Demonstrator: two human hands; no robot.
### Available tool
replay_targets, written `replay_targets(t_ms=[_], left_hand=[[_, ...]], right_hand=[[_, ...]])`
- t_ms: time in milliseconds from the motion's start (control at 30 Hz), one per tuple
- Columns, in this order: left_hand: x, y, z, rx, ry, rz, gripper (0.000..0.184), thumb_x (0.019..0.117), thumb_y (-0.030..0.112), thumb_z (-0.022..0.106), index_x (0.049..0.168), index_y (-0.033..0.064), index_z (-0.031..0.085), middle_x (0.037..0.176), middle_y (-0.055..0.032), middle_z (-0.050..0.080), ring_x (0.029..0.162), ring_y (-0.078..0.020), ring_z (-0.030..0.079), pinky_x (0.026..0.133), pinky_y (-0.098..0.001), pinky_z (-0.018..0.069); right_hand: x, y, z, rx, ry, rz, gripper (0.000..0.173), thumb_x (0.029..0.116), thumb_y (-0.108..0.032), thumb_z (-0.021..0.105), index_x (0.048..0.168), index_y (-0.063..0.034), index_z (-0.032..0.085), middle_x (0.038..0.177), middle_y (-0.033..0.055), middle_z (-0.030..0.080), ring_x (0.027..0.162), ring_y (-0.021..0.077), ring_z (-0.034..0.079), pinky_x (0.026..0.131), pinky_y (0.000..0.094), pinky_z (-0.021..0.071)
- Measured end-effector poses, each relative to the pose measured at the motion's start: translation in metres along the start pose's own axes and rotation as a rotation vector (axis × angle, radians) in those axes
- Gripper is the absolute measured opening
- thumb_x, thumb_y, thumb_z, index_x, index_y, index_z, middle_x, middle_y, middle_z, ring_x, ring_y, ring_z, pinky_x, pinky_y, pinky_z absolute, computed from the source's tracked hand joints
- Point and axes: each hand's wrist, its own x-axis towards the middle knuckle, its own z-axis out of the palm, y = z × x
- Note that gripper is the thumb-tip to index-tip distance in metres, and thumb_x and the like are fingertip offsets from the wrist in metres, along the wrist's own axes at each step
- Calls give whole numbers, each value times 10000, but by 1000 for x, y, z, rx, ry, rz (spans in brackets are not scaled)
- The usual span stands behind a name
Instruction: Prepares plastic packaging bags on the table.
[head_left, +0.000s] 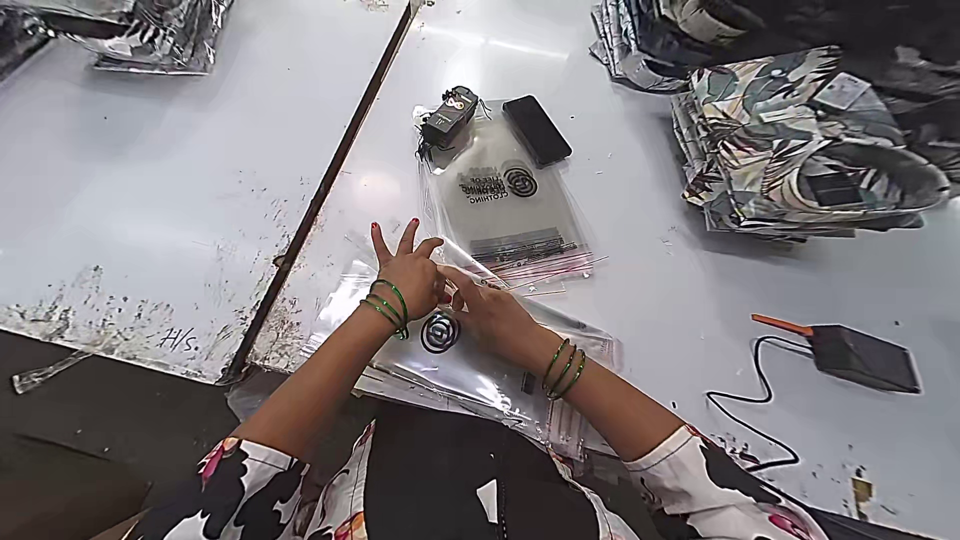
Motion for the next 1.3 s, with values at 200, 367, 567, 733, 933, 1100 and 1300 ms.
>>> replay_targets(t_ms=[200,367,567,733,933,1100,1300], left_hand=[[-1,-6,10,-29,77,20,136,941,223,711,982,149,818,1635,-67,382,1565,-449,-50,1050,-833,-134],[-8,-7,19,-115,151,53,172,946,286,724,943,137,810,1624,-89,396,1568,-437,-45,1052,-825,-134],[-6,-14,33,-173,262,176,272,972,322,675,923,78,785,1557,-101,486,1567,-445,35,1041,-842,-114],[4,-30,70,-149,671,430,321,952,361,614,823,84,710,1056,-100,729,1239,-448,585,998,-852,165],[15,-42,81,-98,753,480,349,974,431,553,842,137,686,1024,-83,713,1173,-402,616,984,-807,226],[11,-51,90,-89,735,472,319,974,402,563,854,132,684,1068,-81,711,1192,-391,614,991,-808,232],[8,-48,87,-94,672,450,285,960,331,576,854,90,685,1115,-122,709,1199,-426,610,972,-816,245]], right_hand=[[-5,5,10,25,48,-126,280,904,22,604,1178,41,658,928,189,715,836,362,717,744,489,575],[-9,25,15,415,-8,-90,185,963,-70,494,1056,68,576,870,148,617,782,224,609,717,381,498],[-9,42,29,1157,58,6,117,885,-84,571,918,-151,482,804,-153,550,737,-73,526,680,145,433],[-8,47,34,1523,166,30,186,843,-71,630,849,-247,568,726,-150,603,590,-77,484,529,113,354],[-6,46,39,1563,141,0,180,818,-100,660,819,-269,596,723,-165,603,605,-83,498,535,116,365],[-10,13,7,164,-65,38,168,926,-131,569,992,4,646,786,124,639,669,261,642,575,417,498],[-5,-26,19,-474,-46,148,208,926,33,556,1082,42,694,842,194,650,619,337,667,487,414,509]])
